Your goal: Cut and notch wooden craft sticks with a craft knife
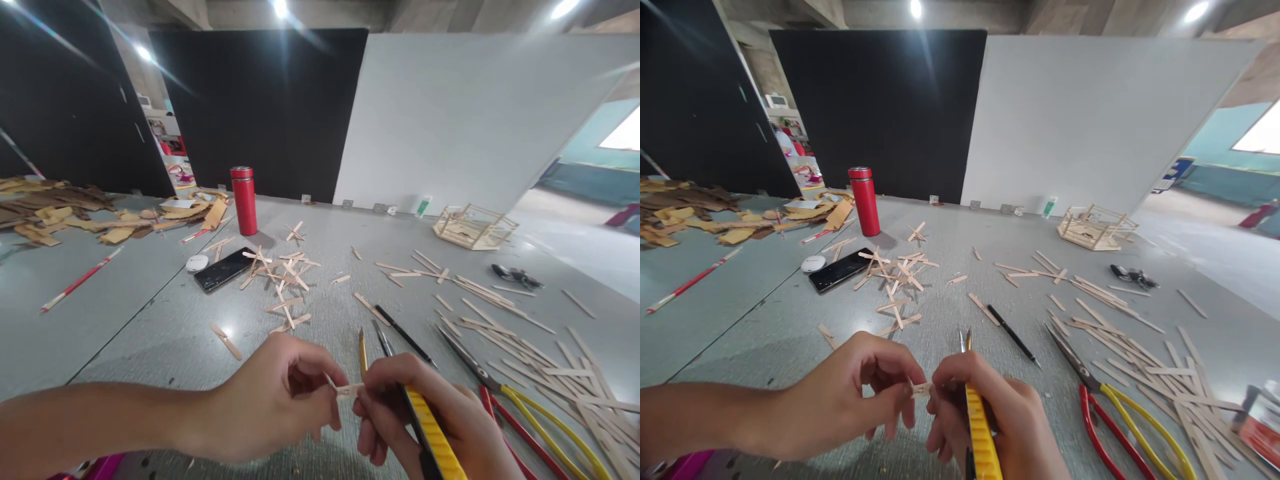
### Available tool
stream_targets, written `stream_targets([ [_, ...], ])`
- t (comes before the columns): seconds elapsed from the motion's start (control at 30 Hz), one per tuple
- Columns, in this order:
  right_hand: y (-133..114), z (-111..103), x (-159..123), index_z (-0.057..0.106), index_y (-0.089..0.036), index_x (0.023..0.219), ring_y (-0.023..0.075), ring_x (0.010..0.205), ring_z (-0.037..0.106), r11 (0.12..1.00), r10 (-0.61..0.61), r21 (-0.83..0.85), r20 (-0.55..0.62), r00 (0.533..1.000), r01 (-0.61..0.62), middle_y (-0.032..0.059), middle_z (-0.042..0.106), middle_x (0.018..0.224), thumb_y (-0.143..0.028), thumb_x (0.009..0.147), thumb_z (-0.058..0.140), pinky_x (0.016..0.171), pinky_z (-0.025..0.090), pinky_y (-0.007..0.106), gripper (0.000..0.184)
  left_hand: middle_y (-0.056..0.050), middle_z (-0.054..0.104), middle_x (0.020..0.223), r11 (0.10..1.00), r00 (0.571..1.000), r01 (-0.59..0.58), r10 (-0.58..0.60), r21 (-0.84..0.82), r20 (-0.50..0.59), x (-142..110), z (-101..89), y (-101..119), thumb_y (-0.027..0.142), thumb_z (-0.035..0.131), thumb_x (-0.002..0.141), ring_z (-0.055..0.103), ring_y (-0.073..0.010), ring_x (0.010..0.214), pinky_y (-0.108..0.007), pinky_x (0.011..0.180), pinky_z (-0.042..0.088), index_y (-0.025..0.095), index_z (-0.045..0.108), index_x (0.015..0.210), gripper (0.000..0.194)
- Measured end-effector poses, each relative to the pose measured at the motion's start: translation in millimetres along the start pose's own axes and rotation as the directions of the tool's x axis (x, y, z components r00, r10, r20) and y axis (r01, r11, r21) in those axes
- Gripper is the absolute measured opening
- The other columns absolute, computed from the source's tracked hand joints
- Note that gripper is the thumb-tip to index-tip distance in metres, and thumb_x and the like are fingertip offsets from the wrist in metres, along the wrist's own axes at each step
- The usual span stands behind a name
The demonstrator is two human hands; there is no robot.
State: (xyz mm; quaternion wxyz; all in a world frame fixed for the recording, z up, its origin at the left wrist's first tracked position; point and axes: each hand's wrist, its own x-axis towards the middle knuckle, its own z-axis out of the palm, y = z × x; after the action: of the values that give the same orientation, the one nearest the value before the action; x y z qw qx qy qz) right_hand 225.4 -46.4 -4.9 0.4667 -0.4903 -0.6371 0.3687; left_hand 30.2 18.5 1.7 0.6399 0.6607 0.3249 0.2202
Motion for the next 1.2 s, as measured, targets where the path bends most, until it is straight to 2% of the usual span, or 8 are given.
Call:
stream_targets([
  [0.13,0.6,0.4,-0.5,0.060,-0.026,0.090,0.0101,0.048,0.062,0.999,-0.017,-0.037,0.010,1.000,0.017,-0.0048,0.065,0.060,-0.032,0.102,0.057,0.050,0.051,0.020,0.013,0.000,0.066,0.065,1.000,1.000,-0.011,0.011,-0.020,0.008,1.6,-1.6,0.5,0.024,0.076,0.085,0.058,-0.0086,0.057,-0.015,0.050,0.045,0.013,0.077,0.088,0.011],
  [0.23,-0.3,-0.2,-0.4,0.059,-0.026,0.089,0.0109,0.051,0.065,1.000,0.016,-0.004,0.006,1.000,-0.016,-0.0030,0.067,0.065,-0.037,0.102,0.057,0.049,0.052,0.020,0.017,-0.002,0.069,0.072,0.998,0.999,-0.010,0.013,-0.069,0.043,1.6,-2.1,-2.5,0.029,0.069,0.093,0.060,-0.0087,0.058,-0.015,0.049,0.047,0.013,0.076,0.090,0.018],
  [0.33,-3.0,-2.0,1.8,0.058,-0.026,0.088,0.0093,0.050,0.066,0.999,0.032,-0.007,-0.033,0.999,-0.032,-0.0038,0.067,0.068,-0.039,0.102,0.058,0.048,0.052,0.018,0.019,-0.004,0.072,0.081,0.990,0.997,-0.067,0.071,-0.127,0.026,1.3,-1.7,-7.5,0.027,0.057,0.100,0.063,-0.0095,0.061,-0.016,0.049,0.050,0.014,0.074,0.100,0.021],
  [0.63,-5.9,-0.4,7.8,0.061,-0.028,0.089,0.0105,0.045,0.066,0.996,0.077,-0.029,-0.150,0.986,-0.082,-0.0056,0.066,0.066,-0.046,0.099,0.060,0.042,0.051,0.018,0.021,-0.002,0.069,0.077,0.974,0.998,-0.058,0.056,-0.218,-0.014,0.7,-0.5,-6.9,0.039,0.063,0.100,0.062,-0.0084,0.059,-0.017,0.051,0.051,0.014,0.068,0.099,0.026],
  [0.93,-8.2,1.7,7.8,0.064,-0.027,0.090,0.0110,0.038,0.058,0.979,0.157,-0.119,-0.079,0.984,-0.166,-0.0036,0.065,0.060,-0.053,0.099,0.054,0.037,0.044,0.020,0.029,-0.002,0.070,0.076,0.955,1.000,-0.004,0.005,-0.296,0.003,2.8,4.2,-6.6,0.040,0.064,0.098,0.061,-0.0088,0.052,-0.019,0.048,0.049,0.015,0.059,0.093,0.026],
  [1.07,-1.4,-21.5,21.1,0.064,-0.026,0.098,0.0124,0.041,0.059,0.967,0.067,-0.241,-0.075,0.995,-0.084,-0.0019,0.065,0.059,-0.052,0.102,0.049,0.041,0.045,0.022,0.030,-0.002,0.069,0.076,0.979,1.000,-0.020,0.014,-0.204,-0.027,6.2,0.1,-9.8,0.040,0.058,0.100,0.062,-0.0098,0.054,-0.020,0.049,0.049,0.017,0.055,0.094,0.024],
  [1.1,3.2,-32.3,27.4,0.064,-0.026,0.101,0.0131,0.043,0.057,0.951,0.052,-0.304,-0.043,0.998,-0.063,-0.0029,0.062,0.054,-0.052,0.103,0.048,0.043,0.045,0.023,0.031,-0.002,0.069,0.077,0.992,1.000,-0.022,0.020,-0.123,-0.020,7.8,-2.4,-12.3,0.040,0.054,0.102,0.062,-0.0102,0.056,-0.020,0.050,0.049,0.018,0.054,0.095,0.023],
  [1.2,21.3,-65.8,48.1,0.065,-0.027,0.109,0.0151,0.053,0.055,0.909,0.049,-0.415,0.006,0.999,-0.042,-0.0017,0.063,0.062,-0.055,0.093,0.065,0.045,0.041,0.024,0.033,-0.003,0.070,0.080,0.979,0.998,-0.045,0.037,0.201,0.046,17.1,-12.5,-25.5,0.035,0.046,0.104,0.064,-0.0120,0.061,-0.020,0.050,0.049,0.018,0.057,0.093,0.023],
])
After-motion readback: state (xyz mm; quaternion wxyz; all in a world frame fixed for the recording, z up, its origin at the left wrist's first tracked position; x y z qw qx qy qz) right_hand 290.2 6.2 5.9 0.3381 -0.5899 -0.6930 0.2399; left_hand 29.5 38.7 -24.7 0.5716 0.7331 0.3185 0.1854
